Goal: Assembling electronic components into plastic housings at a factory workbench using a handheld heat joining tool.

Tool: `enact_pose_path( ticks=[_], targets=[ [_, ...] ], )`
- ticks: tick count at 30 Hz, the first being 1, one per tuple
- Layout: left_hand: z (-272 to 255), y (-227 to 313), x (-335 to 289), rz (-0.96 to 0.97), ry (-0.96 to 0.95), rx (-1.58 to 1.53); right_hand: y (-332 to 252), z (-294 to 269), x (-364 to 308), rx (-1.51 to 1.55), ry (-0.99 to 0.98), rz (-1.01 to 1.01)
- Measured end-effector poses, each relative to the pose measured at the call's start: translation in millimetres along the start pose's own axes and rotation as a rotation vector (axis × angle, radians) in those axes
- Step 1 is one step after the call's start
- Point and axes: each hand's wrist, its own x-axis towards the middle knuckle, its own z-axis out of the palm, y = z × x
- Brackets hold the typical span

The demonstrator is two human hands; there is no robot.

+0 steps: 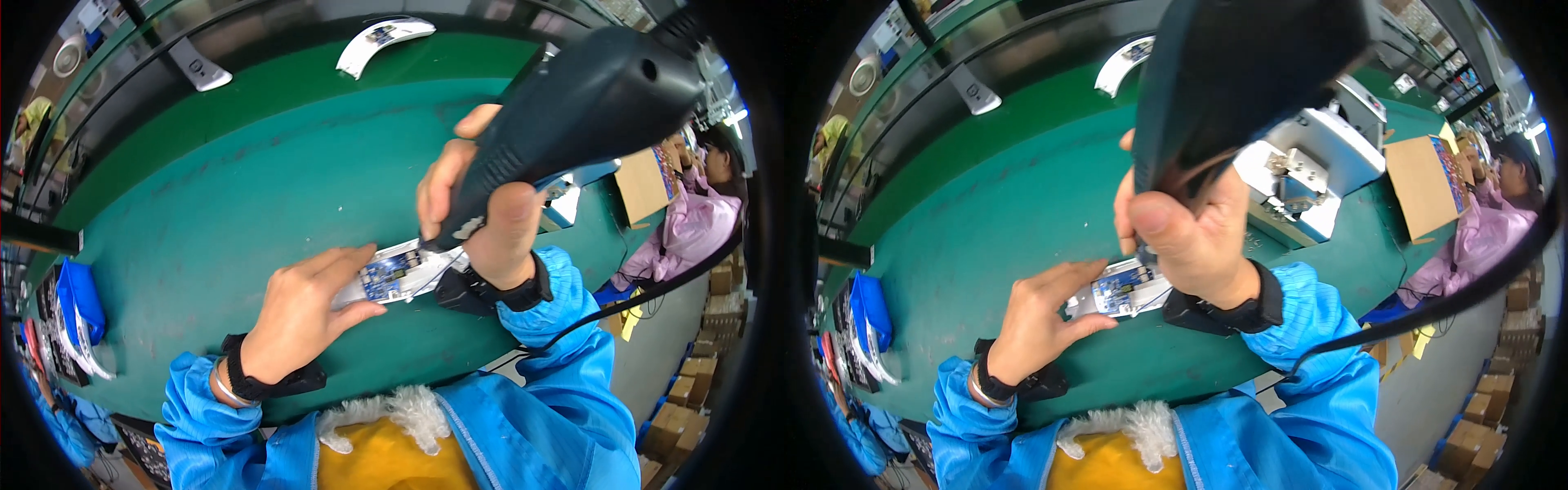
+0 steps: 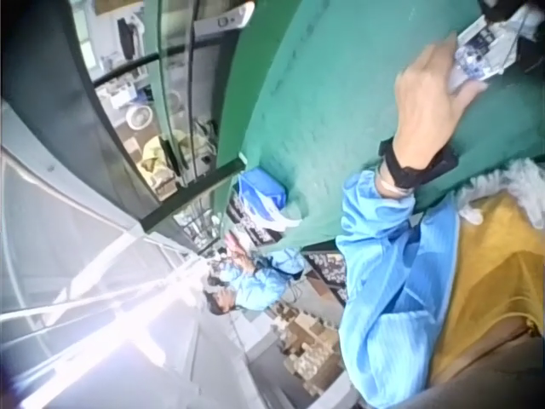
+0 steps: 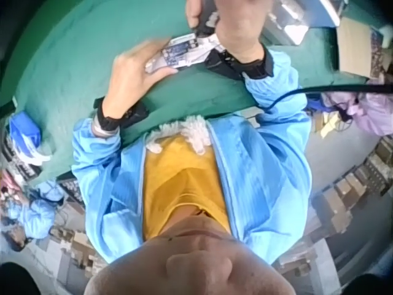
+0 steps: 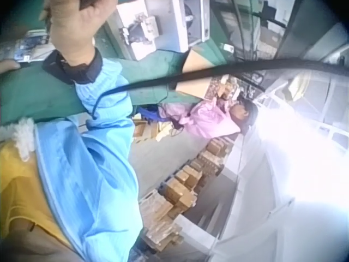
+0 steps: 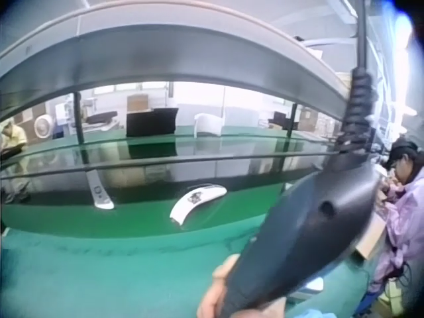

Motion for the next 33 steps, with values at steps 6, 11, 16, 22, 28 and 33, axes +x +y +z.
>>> enact_pose_path(
  ticks=[6,11,16,22,28,33],
  targets=[
    [2,1,-2,0.051,0.026,0.066,-34,-54,18,-0.029,0.151,-0.211],
    [1,0,0,0.062,0.013,0.074,-56,-110,17,-0.190,0.281,-0.268],
    [1,-6,-3,0.044,0.012,0.058,-42,-110,17,-0.215,0.237,-0.256],
    [1,-5,-4,0.037,0.023,0.058,-33,-101,16,-0.256,0.114,-0.416],
    [-2,-4,-7,0.057,0.029,0.079,-34,-93,18,-0.271,0.076,-0.352],
    [-4,-8,-10,0.080,0.044,0.057,-30,-83,21,0.110,0.151,-0.066]
  ],
)
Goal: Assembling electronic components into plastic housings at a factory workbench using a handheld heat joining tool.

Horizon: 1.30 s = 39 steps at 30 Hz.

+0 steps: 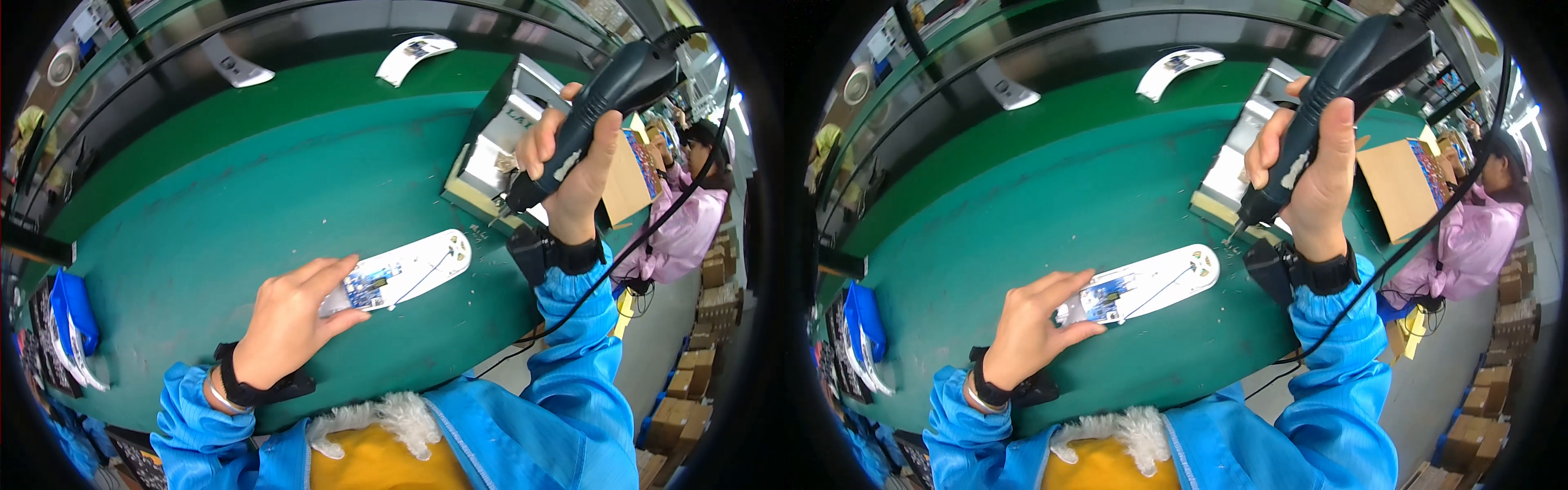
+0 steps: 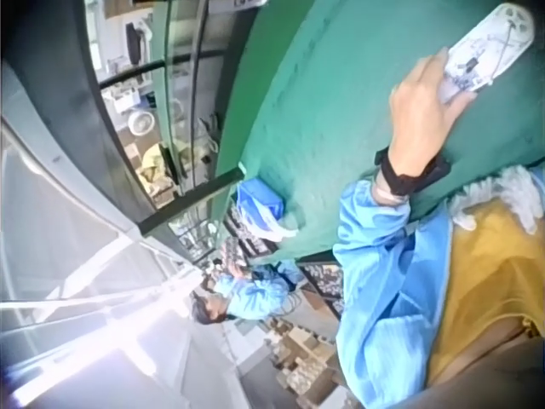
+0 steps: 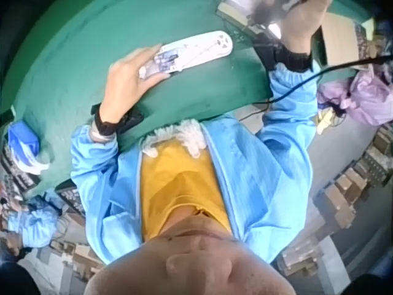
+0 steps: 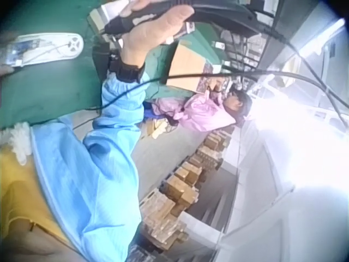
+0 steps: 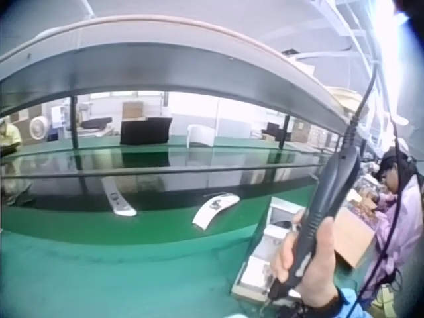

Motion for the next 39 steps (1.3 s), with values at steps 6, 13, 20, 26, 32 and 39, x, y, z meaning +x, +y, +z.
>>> enact_pose_path(
  ticks=[6,13,20,26,32,39],
  targets=[
    [2,-3,-3,-0.022,0.028,-0.041,26,90,-30,0.190,-0.077,-0.014],
    [3,-7,-5,-0.002,-0.035,-0.065,34,122,-51,-0.135,-0.227,0.109],
    [4,-10,-4,-0.016,0.014,-0.093,44,121,-54,-0.078,-0.320,0.149],
    [3,-10,-7,0.052,-0.002,-0.059,45,129,-64,0.002,-0.293,0.153],
    [12,-6,-6,0.058,0.019,-0.066,44,133,-71,-0.033,-0.216,0.018],
    [4,-15,-5,0.048,-0.002,-0.032,44,126,-61,0.045,-0.153,-0.019]
  ],
)
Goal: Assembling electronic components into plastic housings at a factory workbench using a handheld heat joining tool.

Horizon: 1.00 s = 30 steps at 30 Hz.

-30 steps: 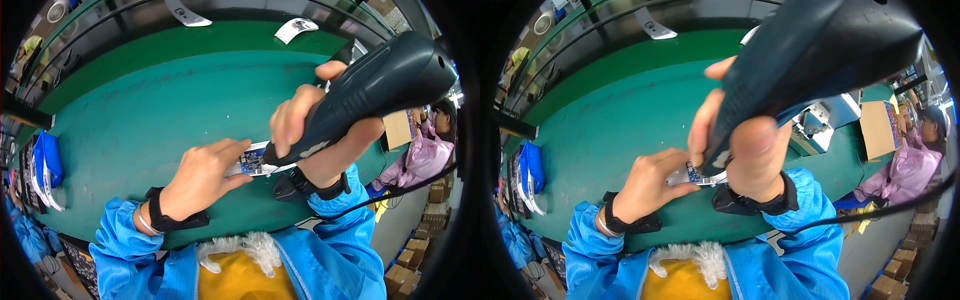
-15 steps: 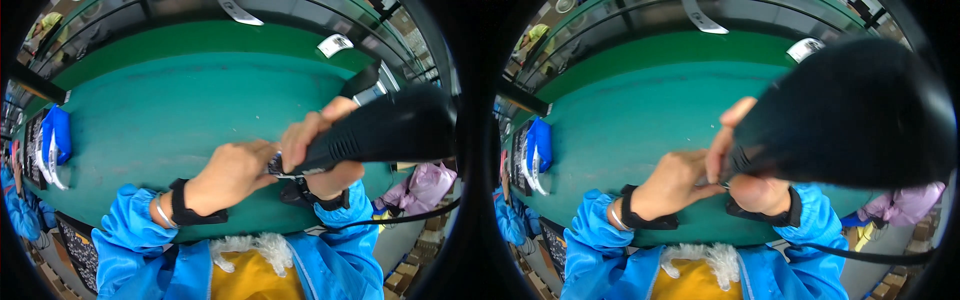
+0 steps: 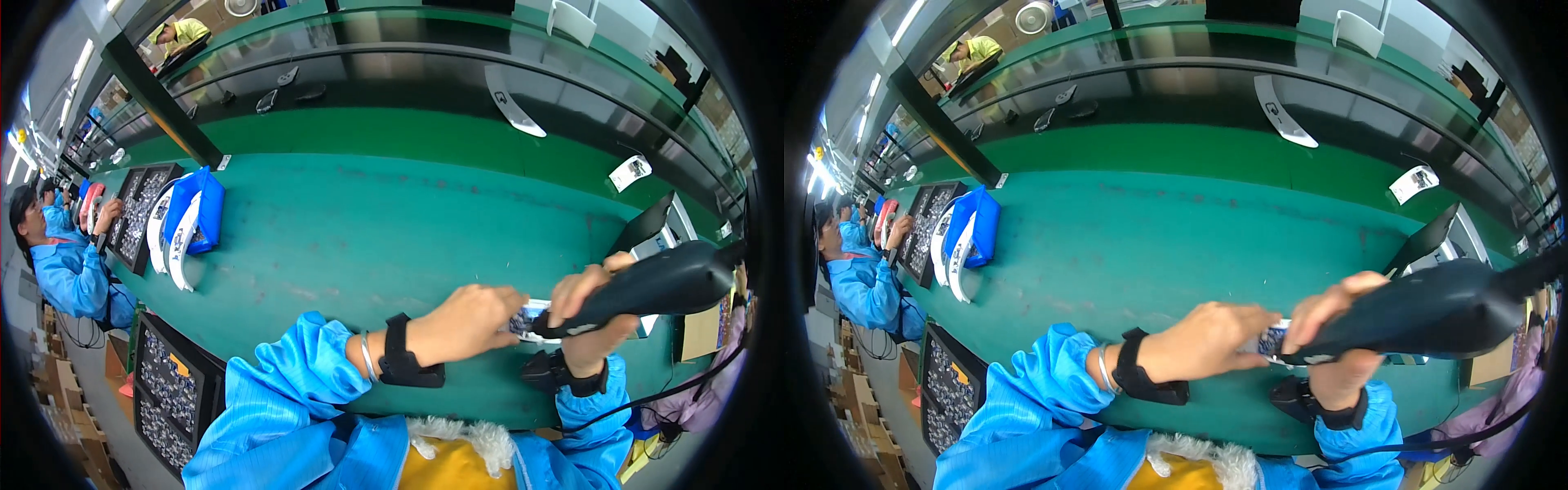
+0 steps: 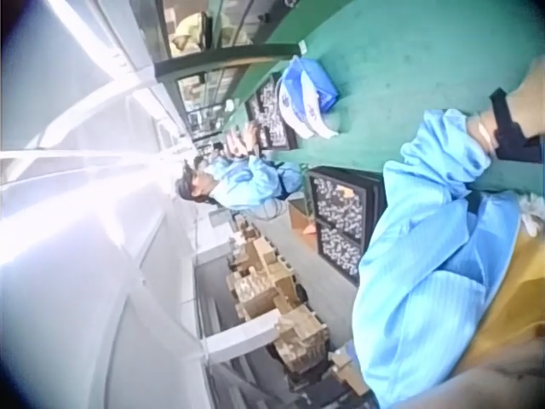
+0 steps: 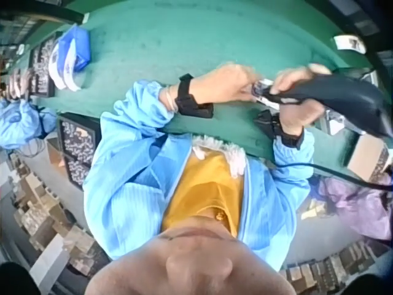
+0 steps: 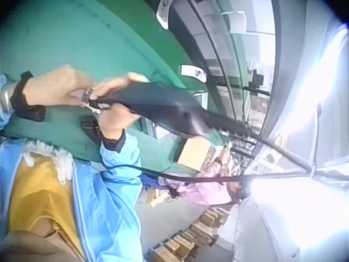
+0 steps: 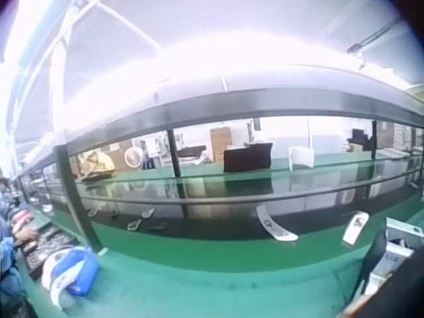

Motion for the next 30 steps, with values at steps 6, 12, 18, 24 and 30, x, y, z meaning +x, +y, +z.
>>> enact_pose_path(
  ticks=[6,12,18,24,30],
  targets=[
    [-124,-87,23,-0.077,0.478,0.506,-54,-63,22,-0.028,0.162,-0.249],
    [-181,-210,35,-0.562,0.456,0.738,-63,-111,14,-0.100,0.227,-0.241],
    [-195,-150,-18,-0.270,0.594,0.829,-80,-125,17,-0.193,0.276,-0.293],
    [-300,-154,-316,-0.885,0.802,1.042,-90,-156,36,-0.237,0.241,-0.271],
    [-262,-148,-327,-1.142,0.601,0.665,-84,-166,38,-0.213,0.270,-0.239]
  ],
)
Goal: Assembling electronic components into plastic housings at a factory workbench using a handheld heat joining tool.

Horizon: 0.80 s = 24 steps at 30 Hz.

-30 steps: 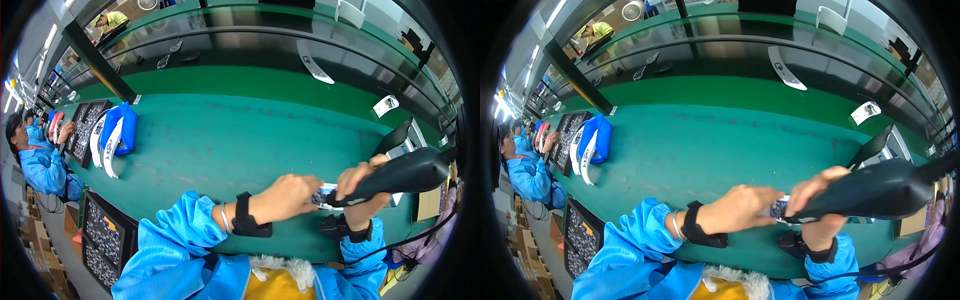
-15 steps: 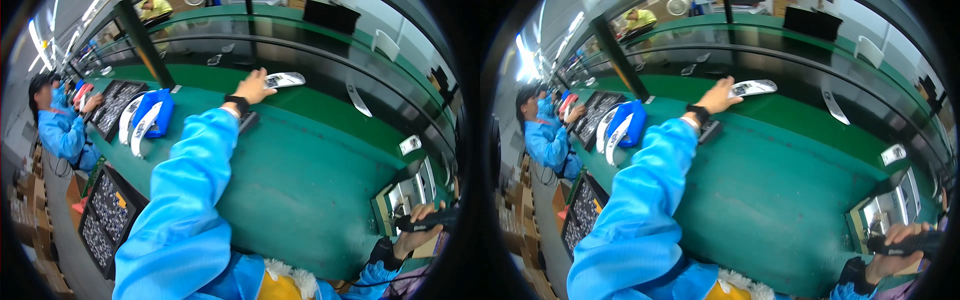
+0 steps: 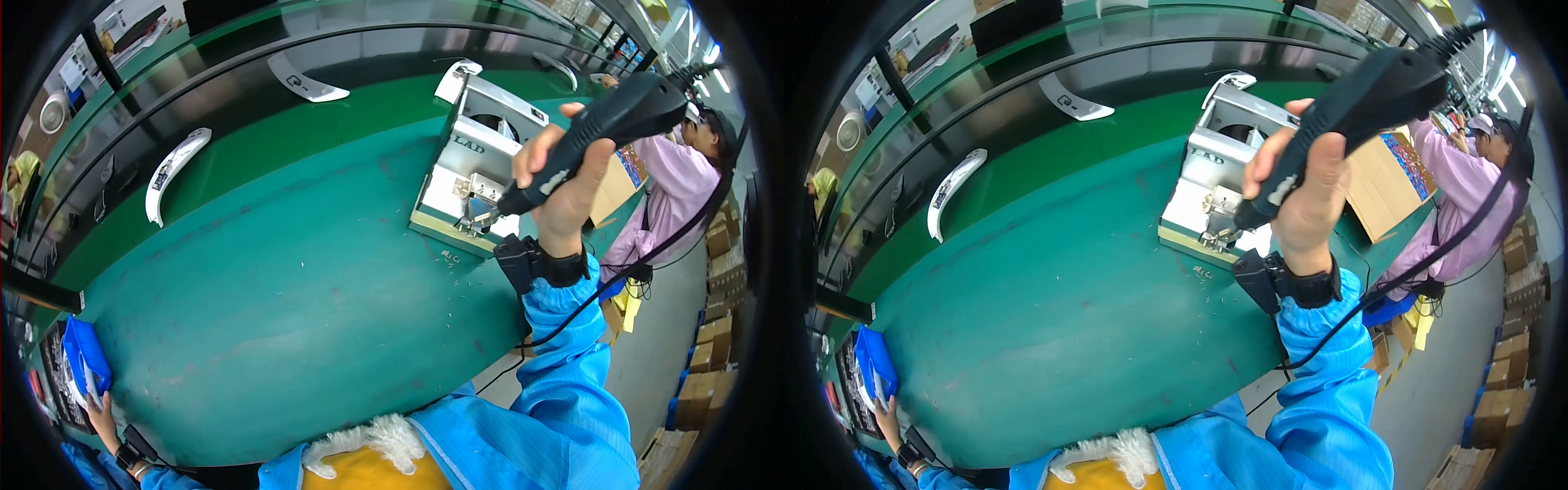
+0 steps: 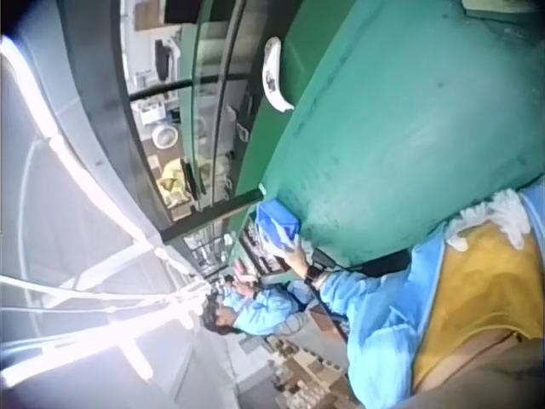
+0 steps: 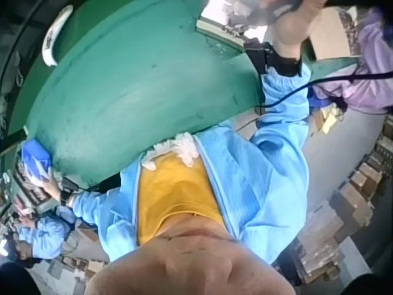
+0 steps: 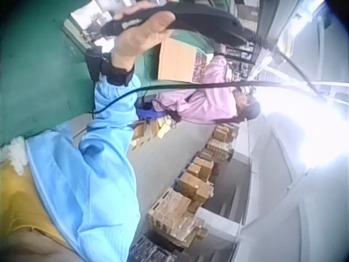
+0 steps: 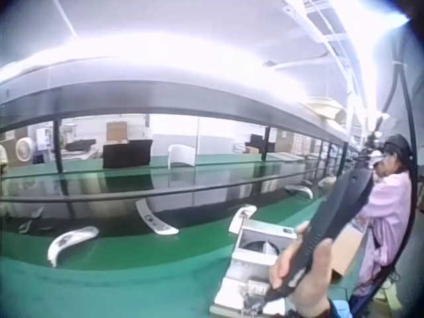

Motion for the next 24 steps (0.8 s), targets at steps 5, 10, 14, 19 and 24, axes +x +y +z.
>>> enact_pose_path(
  ticks=[5,10,14,19,24],
  targets=[
    [-11,-55,15,0.043,0.092,0.095,-1,12,-2,-0.170,-0.066,0.042],
    [-54,5,-5,-0.141,-0.045,0.128,3,17,-4,-0.153,-0.091,0.037],
    [-82,-34,2,0.034,0.126,-0.101,-2,19,-1,-0.172,-0.103,0.045],
    [-92,105,-28,0.278,0.143,-0.354,-3,18,1,-0.241,-0.177,-0.002],
    [-8,307,-126,0.875,-0.276,-0.348,-4,33,2,-0.227,-0.149,0.091]
  ],
)
